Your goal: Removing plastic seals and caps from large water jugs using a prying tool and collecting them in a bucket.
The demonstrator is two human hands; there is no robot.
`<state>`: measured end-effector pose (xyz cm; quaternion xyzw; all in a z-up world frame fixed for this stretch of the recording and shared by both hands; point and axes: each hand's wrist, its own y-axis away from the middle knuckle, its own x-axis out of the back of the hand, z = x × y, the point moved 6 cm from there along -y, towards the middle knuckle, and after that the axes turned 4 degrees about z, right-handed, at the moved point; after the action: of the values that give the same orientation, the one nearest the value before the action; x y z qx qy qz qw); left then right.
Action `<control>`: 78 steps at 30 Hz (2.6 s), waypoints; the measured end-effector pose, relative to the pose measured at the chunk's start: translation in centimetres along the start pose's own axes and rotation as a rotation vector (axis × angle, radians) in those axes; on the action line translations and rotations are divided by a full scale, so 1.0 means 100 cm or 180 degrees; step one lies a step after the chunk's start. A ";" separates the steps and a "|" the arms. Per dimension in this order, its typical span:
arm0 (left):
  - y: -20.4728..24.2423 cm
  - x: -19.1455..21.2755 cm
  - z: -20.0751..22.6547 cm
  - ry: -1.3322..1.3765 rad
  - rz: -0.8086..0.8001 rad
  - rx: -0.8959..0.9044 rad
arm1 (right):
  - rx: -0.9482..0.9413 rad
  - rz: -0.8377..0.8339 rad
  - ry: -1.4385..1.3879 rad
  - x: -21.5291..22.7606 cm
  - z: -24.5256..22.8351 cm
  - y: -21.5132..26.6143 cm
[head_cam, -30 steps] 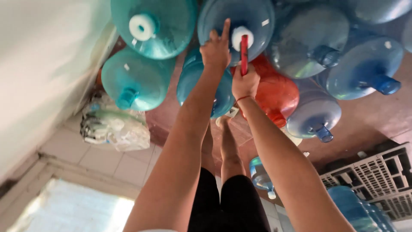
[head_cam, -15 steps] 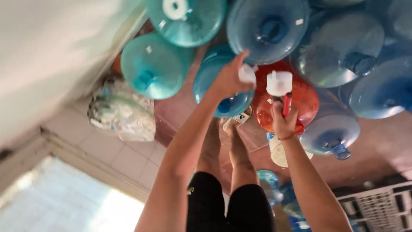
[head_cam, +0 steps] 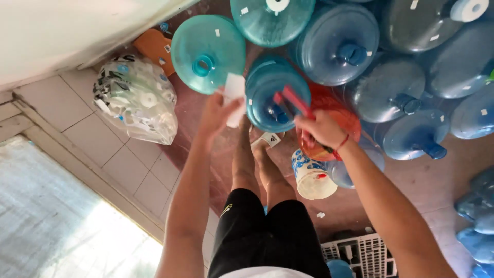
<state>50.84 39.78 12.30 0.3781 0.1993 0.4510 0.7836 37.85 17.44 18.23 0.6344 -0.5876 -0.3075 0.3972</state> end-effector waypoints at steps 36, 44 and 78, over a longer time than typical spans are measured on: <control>-0.298 -0.065 0.044 -0.2842 0.0553 -0.1723 | 0.0521 0.3279 -0.0010 0.017 -0.010 -0.238; -0.291 -0.050 0.040 -0.2451 0.0590 -0.2293 | 0.1872 0.3301 -0.0546 0.009 0.031 -0.243; 0.283 -0.306 -0.433 -0.3542 -0.2590 0.0600 | -0.2822 0.1558 -0.1643 -0.632 0.626 0.382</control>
<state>-8.90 40.09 5.76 0.5148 -0.0678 -0.1586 0.8398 -42.49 71.26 15.45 0.1566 -0.6102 -0.5688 0.5287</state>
